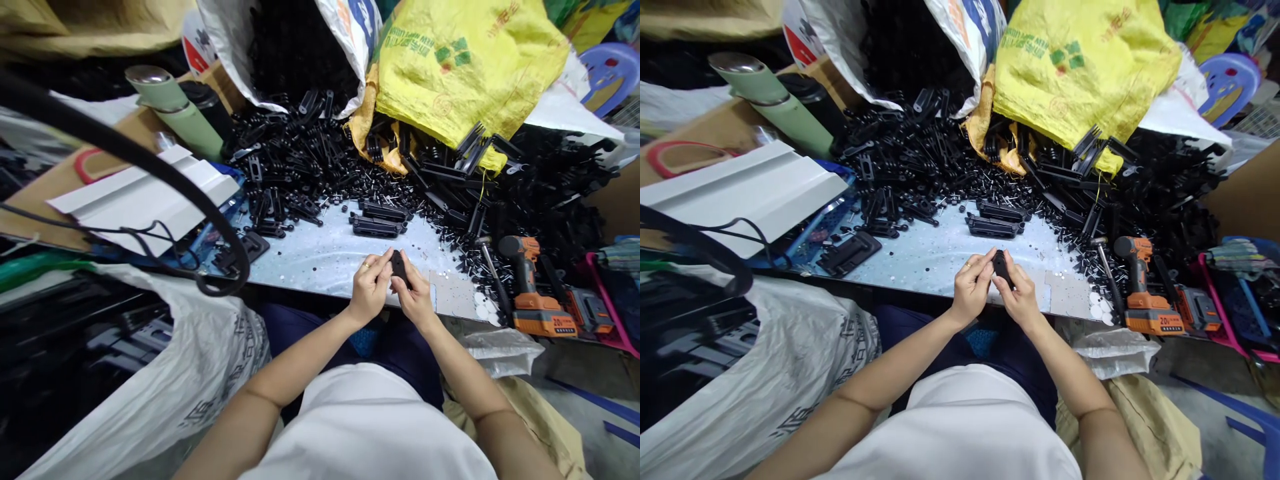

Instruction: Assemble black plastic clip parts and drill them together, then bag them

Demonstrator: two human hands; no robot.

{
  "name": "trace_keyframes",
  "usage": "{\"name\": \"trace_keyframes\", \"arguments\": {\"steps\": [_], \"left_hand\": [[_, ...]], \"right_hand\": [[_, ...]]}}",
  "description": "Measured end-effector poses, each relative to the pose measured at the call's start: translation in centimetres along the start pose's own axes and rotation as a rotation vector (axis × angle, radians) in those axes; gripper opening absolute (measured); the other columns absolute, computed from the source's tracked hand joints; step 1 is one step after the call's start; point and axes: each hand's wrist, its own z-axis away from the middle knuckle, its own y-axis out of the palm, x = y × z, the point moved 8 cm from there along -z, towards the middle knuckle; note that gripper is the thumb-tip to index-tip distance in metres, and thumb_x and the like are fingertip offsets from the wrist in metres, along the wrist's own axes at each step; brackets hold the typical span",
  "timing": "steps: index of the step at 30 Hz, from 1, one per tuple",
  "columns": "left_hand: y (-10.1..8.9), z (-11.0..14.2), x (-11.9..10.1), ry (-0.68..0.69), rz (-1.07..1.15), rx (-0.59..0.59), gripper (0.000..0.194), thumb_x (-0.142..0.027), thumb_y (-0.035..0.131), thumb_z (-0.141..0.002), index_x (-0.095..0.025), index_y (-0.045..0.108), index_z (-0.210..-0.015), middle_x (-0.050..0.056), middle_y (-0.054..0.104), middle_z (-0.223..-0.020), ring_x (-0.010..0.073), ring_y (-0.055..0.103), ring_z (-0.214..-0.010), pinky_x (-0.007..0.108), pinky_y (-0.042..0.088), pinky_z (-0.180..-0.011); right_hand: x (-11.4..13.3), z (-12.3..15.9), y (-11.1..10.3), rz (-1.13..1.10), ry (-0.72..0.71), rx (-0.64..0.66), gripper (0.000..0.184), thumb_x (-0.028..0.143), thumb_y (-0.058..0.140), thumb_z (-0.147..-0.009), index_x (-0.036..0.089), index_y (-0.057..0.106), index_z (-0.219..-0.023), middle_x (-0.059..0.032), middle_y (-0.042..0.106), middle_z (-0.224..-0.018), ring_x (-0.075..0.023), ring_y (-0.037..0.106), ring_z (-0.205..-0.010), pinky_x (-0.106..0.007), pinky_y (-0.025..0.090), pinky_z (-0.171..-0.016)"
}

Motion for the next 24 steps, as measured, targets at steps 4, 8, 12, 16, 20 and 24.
{"name": "trace_keyframes", "arguments": {"steps": [4,8,12,16,20,24], "left_hand": [[0.0,-0.7,0.2,0.027,0.044,0.084,0.033,-0.028,0.038,-0.092,-0.017,0.059,-0.115,0.007,0.063,-0.084,0.0137,0.057,-0.075,0.027,0.049,-0.069],[0.7,-0.1,1.4,-0.042,0.013,0.064,0.035,-0.031,0.035,-0.092,-0.017,0.059,-0.113,0.009,0.064,-0.092,0.0163,0.059,-0.084,0.031,0.049,-0.076],[2.0,2.7,5.5,-0.372,-0.008,0.086,0.037,-0.031,0.034,-0.091,-0.015,0.05,-0.121,0.009,0.063,-0.091,0.0172,0.061,-0.083,0.033,0.051,-0.077],[2.2,4.9,7.5,-0.491,-0.166,0.212,0.047,-0.024,0.044,-0.084,-0.014,0.039,-0.13,0.011,0.061,-0.098,0.0213,0.061,-0.09,0.038,0.051,-0.08],[3.7,3.5,4.8,-0.09,-0.409,0.506,0.048,-0.01,0.049,-0.075,-0.019,0.05,-0.122,0.014,0.052,-0.123,0.0293,0.042,-0.121,0.051,0.035,-0.1],[6.8,3.4,3.4,0.174,-0.496,0.907,0.046,-0.002,0.042,-0.077,-0.024,0.055,-0.115,0.007,0.062,-0.105,0.023,0.052,-0.11,0.054,0.028,-0.102]], "right_hand": [[-0.3,0.3,0.3,0.018,0.005,-0.044,0.053,0.039,0.04,-0.09,0.023,0.032,-0.14,-0.0088,0.062,-0.106,-0.0169,0.062,-0.085,-0.031,0.052,-0.075],[-1.5,0.8,1.2,0.04,0.055,-0.057,0.054,0.043,0.036,-0.091,0.02,0.033,-0.14,-0.0102,0.062,-0.111,-0.0192,0.06,-0.097,-0.033,0.049,-0.085],[-3.6,0.0,1.9,0.182,0.115,0.195,0.05,0.045,0.034,-0.091,0.022,0.043,-0.134,-0.0096,0.062,-0.111,-0.02,0.059,-0.098,-0.034,0.049,-0.084],[-5.7,-4.2,-4.5,0.519,0.088,0.173,0.042,0.043,0.042,-0.088,0.023,0.055,-0.121,-0.0103,0.062,-0.105,-0.0232,0.056,-0.098,-0.039,0.046,-0.087],[-8.2,-9.5,-15.7,0.844,0.198,-0.143,0.044,0.037,0.037,-0.089,0.016,0.051,-0.124,-0.0151,0.057,-0.112,-0.0275,0.048,-0.107,-0.045,0.039,-0.092],[-12.3,-12.4,-23.8,1.049,0.448,-0.242,0.043,0.028,0.04,-0.086,0.008,0.05,-0.123,-0.0207,0.053,-0.113,-0.0322,0.044,-0.11,-0.048,0.037,-0.09]]}}
